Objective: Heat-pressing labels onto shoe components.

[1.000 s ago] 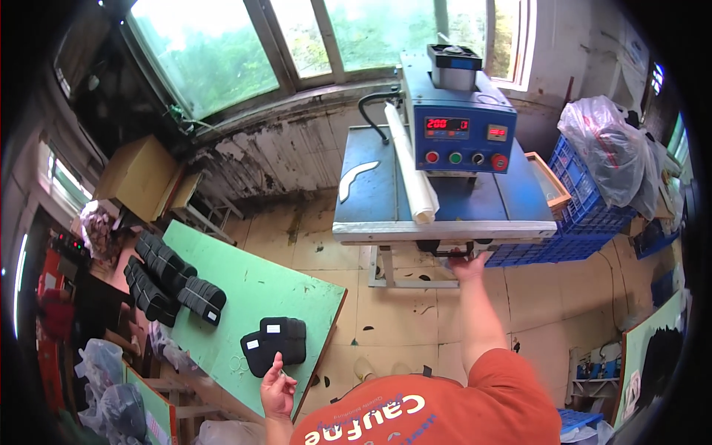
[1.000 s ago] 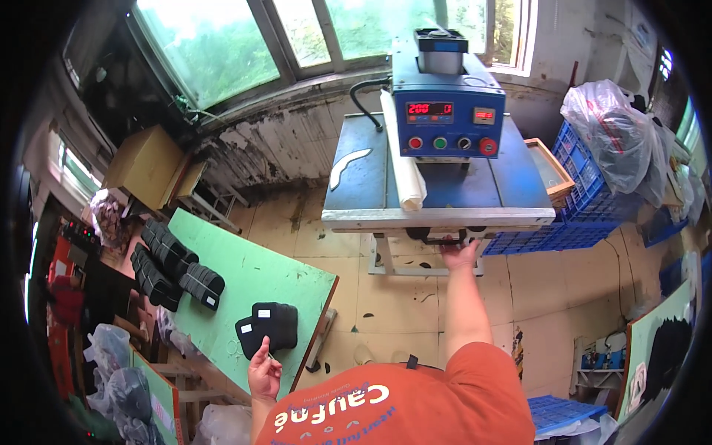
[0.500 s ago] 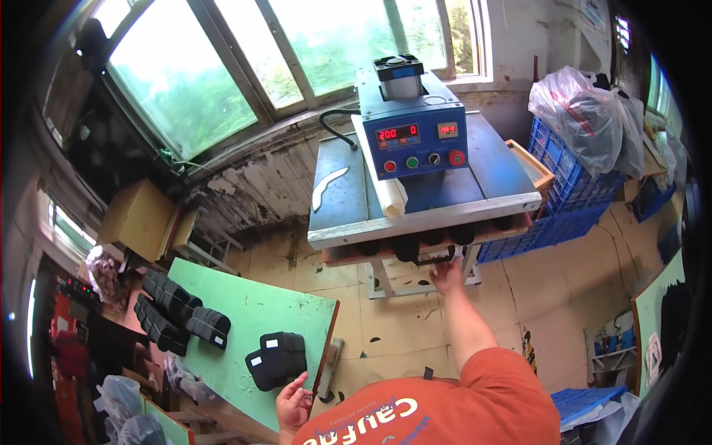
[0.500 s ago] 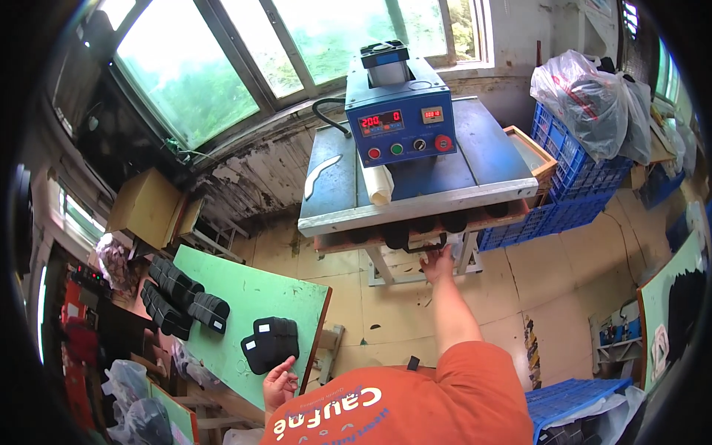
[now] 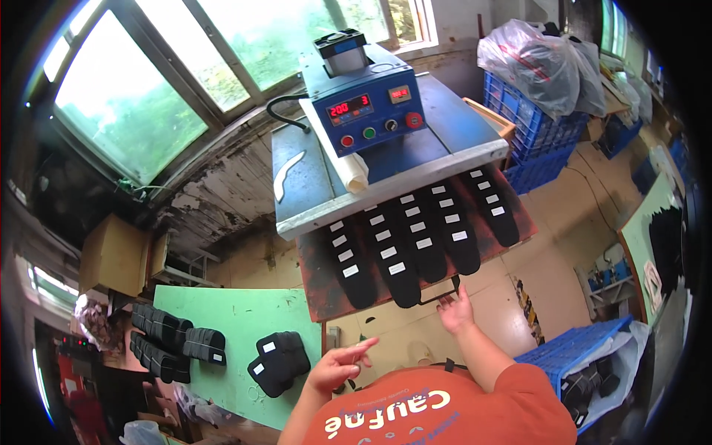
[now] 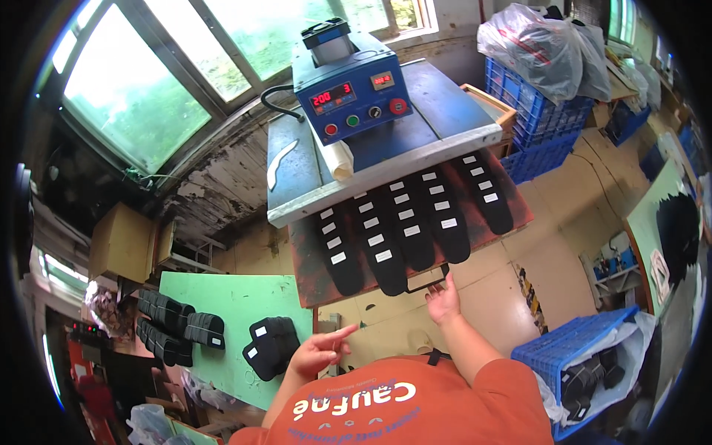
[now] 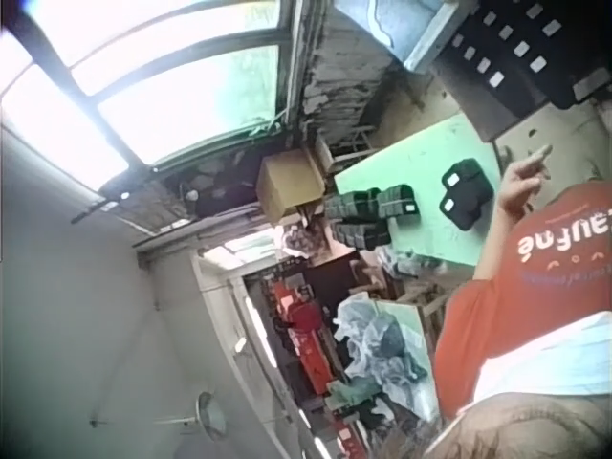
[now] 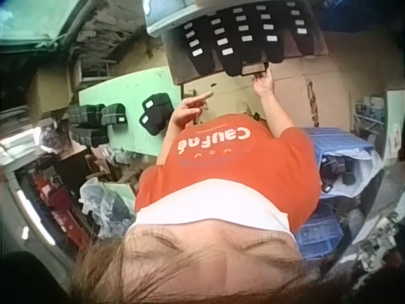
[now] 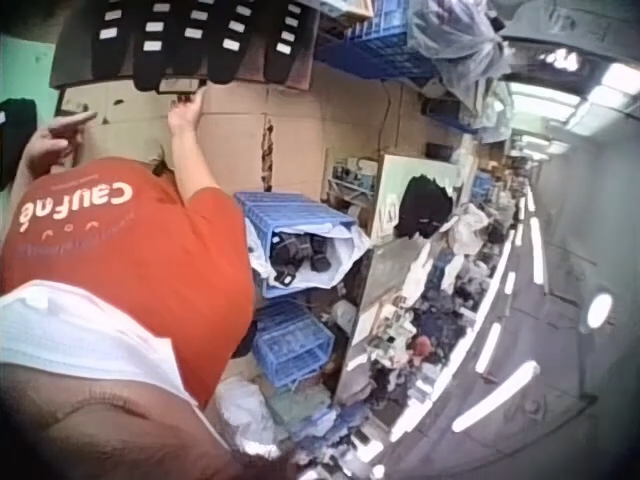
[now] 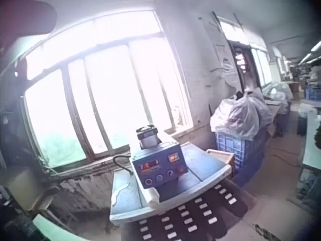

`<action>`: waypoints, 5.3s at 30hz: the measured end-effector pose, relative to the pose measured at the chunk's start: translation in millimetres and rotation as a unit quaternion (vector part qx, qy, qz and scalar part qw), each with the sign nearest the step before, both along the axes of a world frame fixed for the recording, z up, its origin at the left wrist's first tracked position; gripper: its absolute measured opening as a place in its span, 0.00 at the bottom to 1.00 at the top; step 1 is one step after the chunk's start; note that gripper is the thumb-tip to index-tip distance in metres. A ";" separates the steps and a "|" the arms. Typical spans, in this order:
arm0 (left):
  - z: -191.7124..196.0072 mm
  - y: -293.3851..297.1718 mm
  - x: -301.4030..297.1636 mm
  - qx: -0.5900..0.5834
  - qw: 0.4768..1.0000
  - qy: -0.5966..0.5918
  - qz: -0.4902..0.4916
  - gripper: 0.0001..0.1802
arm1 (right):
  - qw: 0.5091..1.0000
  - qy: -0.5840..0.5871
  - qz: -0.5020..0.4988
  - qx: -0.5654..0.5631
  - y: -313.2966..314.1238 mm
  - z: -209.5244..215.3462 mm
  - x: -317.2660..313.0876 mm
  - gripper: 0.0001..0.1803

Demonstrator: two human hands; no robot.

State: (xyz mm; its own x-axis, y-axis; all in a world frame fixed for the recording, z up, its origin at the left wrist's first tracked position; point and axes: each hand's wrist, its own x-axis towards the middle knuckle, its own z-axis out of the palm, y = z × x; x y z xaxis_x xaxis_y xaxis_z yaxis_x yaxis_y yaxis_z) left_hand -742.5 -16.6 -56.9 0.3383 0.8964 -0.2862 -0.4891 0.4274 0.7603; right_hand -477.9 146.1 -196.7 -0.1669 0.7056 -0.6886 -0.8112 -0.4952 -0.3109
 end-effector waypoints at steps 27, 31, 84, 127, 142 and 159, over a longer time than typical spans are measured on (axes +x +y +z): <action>-29.0 202.8 164.3 0.236 0.729 0.555 -0.323 0.29 | 0.993 -0.001 -0.114 -0.022 -135.0 -7.3 43.4 0.18; -27.0 173.7 178.4 0.272 0.715 0.496 -0.411 0.33 | 0.994 0.039 -0.100 0.007 -136.5 -8.9 55.9 0.28; -46.9 220.7 -16.4 -0.099 0.980 0.164 -0.044 0.08 | 0.861 -0.184 0.260 0.397 12.5 61.4 -45.2 0.27; -44.8 123.9 -76.8 0.240 0.921 0.160 0.263 0.36 | 0.374 -0.632 0.371 0.569 -54.3 173.1 -91.3 0.38; -90.7 123.2 -34.1 0.174 0.965 0.018 0.196 0.23 | 0.572 -0.504 0.228 0.606 -65.1 83.6 -48.8 0.57; -83.1 93.2 14.6 0.295 0.888 0.293 0.197 0.46 | 0.263 -0.733 0.377 0.502 -61.0 113.8 -88.8 0.61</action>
